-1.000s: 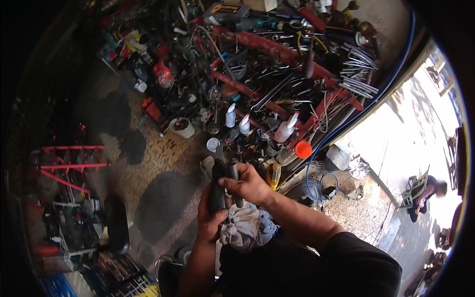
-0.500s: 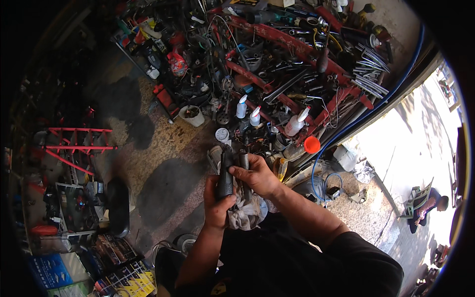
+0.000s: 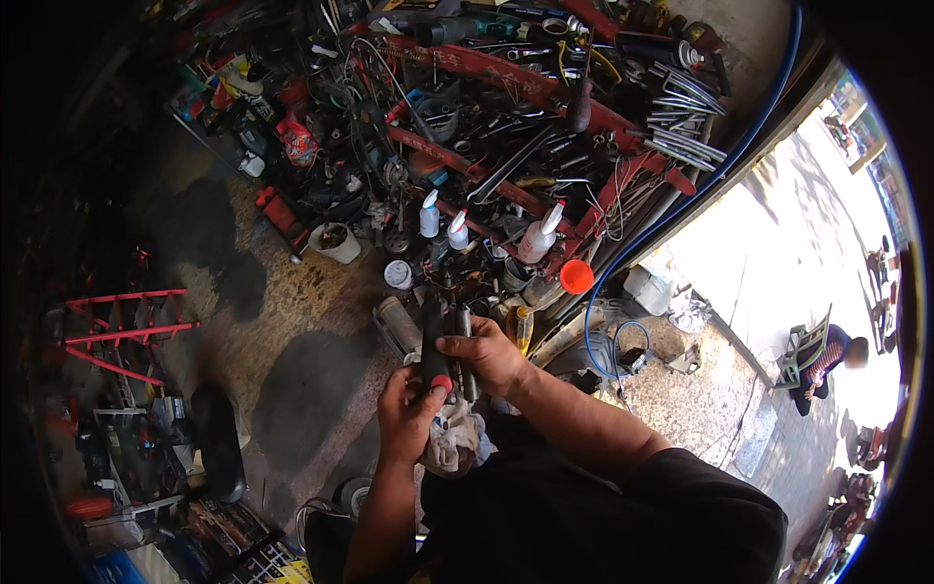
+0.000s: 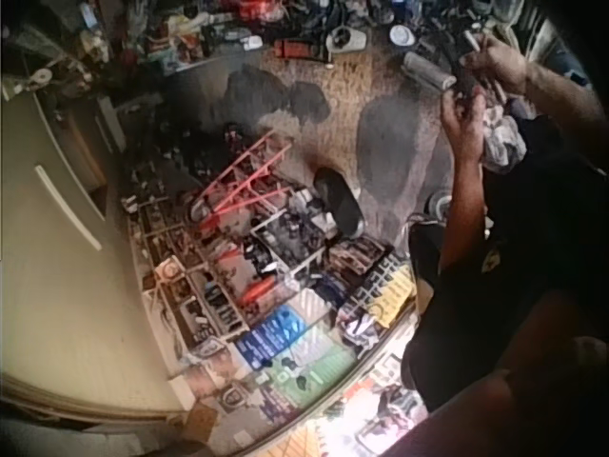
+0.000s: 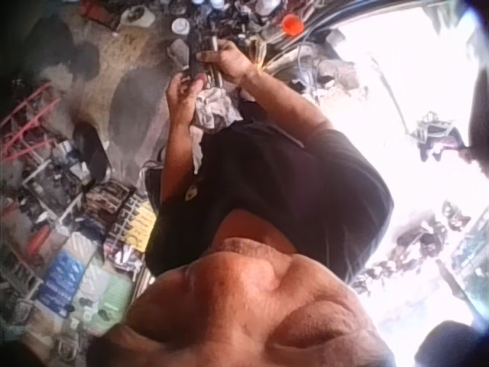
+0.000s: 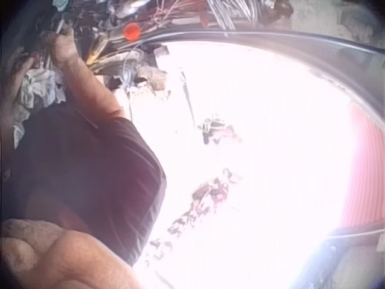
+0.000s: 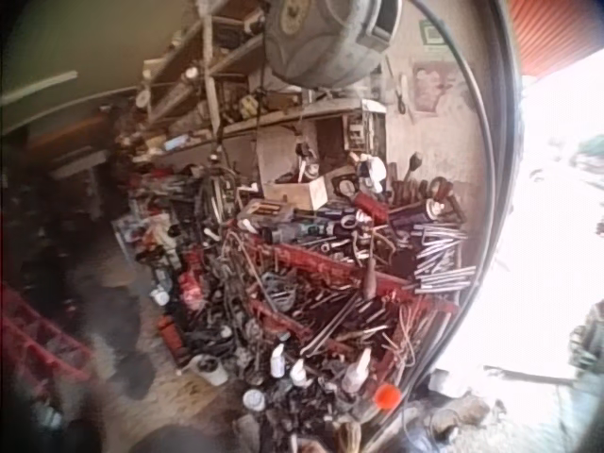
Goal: The person disassembles and cleans scooter engine components, including the piston and cylinder. They use a funnel to pour oil into the piston, then wipe the parts with a cloth. The person also cleans the engine area of the scooter.
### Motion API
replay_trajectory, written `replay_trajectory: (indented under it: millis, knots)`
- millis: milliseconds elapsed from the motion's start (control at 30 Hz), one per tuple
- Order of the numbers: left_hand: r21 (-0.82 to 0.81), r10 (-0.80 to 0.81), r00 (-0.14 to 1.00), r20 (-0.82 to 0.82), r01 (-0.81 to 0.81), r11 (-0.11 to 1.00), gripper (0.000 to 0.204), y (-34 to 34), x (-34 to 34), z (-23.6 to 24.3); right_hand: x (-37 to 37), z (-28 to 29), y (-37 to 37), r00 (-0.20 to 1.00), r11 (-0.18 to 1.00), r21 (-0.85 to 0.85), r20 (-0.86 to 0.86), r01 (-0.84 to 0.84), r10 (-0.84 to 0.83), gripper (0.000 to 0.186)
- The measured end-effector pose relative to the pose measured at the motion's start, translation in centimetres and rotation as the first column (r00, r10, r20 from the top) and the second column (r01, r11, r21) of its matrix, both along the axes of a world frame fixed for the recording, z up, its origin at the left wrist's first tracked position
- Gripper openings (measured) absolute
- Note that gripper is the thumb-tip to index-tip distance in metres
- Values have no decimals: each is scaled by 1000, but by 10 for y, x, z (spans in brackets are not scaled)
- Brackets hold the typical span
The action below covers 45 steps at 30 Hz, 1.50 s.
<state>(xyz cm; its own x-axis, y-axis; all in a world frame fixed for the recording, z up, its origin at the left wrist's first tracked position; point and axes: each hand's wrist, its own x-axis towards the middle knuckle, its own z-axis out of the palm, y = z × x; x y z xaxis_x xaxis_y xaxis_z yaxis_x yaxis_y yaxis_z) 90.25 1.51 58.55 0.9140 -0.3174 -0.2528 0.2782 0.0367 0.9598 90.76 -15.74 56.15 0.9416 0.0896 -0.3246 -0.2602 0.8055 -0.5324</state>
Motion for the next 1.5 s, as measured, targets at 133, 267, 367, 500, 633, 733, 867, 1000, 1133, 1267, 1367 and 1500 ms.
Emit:
replay_trajectory:
  millis: [133, 267, 367, 500, 633, 733, 867, 1000, 1133, 1267, 1367, 1500]
  knots:
    - [-46, 34, 999, -12, -34, 998, 40, 16, 3, -12, 20, 7, -36, 978, 958, -256, -127, 130, -167, 16]
    - [-31, 106, 993, -60, -108, 994, 38, 37, 10, -17, 39, 59, -105, 959, 836, -470, 160, 283, -235, 16]
    - [19, 118, 991, -59, -117, 993, 34, 43, 10, -14, 70, 121, -181, 857, 656, -561, 417, 505, -303, 19]
    - [14, 96, 995, -28, -95, 995, 30, 39, 9, -9, 127, 196, -285, 802, 509, -620, 454, 598, -388, 21]
    - [5, 70, 997, 42, -70, 998, 29, 34, 13, -9, 141, 220, -318, 689, 172, -850, 268, 498, -673, 21]
    - [22, 131, 991, -38, -130, 991, 28, 39, 14, -10, 99, 197, -286, 797, 413, -690, 437, 595, -418, 21]
    - [21, 58, 995, -82, -57, 998, 23, 41, 17, -15, 47, 106, -168, 959, 522, -833, 268, 184, 90, 13]
    - [-7, -171, 967, -186, 173, 985, 19, 19, 15, -35, 32, 21, -44, 946, 517, -794, -241, -321, 218, 21]
    - [162, -316, 945, -82, 325, 932, 14, 12, 14, -51, 23, -11, 14, 947, 380, -900, -95, -213, 307, 33]
    - [136, -274, 959, -76, 282, 950, 16, 22, 20, -59, 27, -18, 27, 940, 247, -954, -80, -169, 332, 35]
    - [160, -234, 968, -92, 247, 956, 20, 30, 25, -69, 32, -30, 43, 955, 204, -968, -86, -147, 284, 36]
    - [52, -240, 971, -15, 241, 969, 19, 47, 38, -86, 41, -53, 62, 959, 283, -928, -182, -241, 219, 38]
